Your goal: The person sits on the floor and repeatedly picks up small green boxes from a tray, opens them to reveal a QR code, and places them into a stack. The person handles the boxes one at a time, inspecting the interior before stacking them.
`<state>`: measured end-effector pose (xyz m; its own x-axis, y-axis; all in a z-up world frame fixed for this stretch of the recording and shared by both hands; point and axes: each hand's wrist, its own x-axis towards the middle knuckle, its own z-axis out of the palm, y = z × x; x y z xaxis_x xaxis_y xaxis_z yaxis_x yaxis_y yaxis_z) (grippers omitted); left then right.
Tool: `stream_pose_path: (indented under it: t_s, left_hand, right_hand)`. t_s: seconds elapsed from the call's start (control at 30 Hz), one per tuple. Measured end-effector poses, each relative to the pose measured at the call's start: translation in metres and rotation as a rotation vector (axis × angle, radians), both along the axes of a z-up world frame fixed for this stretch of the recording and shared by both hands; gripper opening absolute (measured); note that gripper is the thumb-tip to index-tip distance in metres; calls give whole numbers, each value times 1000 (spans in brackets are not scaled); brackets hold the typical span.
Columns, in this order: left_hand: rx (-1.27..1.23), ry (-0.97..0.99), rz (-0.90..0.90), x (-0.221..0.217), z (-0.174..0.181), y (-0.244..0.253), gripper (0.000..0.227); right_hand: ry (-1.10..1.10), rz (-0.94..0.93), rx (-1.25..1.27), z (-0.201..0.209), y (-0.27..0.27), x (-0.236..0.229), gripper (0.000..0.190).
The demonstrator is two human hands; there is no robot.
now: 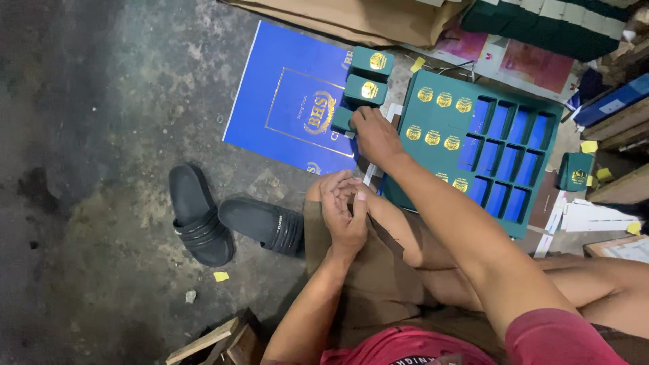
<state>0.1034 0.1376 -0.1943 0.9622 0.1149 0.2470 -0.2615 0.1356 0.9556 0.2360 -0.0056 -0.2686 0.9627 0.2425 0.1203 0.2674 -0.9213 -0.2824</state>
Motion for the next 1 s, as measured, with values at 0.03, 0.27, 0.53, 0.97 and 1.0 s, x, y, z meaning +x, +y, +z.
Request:
stream_pose_path:
  t_s: [0.03, 0.27, 0.53, 0.97, 1.0]
  left_hand:
    - [2, -3, -5, 0, 2, 0, 47]
    - [57, -16, -24, 1, 23, -1, 37]
    - [126, -1, -31, -2, 22, -6, 25]
    - [926, -180, -577, 12, 64, -80, 47]
    - [1047, -246, -721, 15, 65, -94, 67]
  right_hand:
    - [-3, -5, 2, 5, -1, -1, 27]
    - [44, 5, 115, 18, -5, -9, 32]
    - [70, -97, 153, 25, -16, -38, 48]
    - [60, -833, 549, 60, -154, -220, 44]
    - [191, -943, 547, 44, -166, -232, 42]
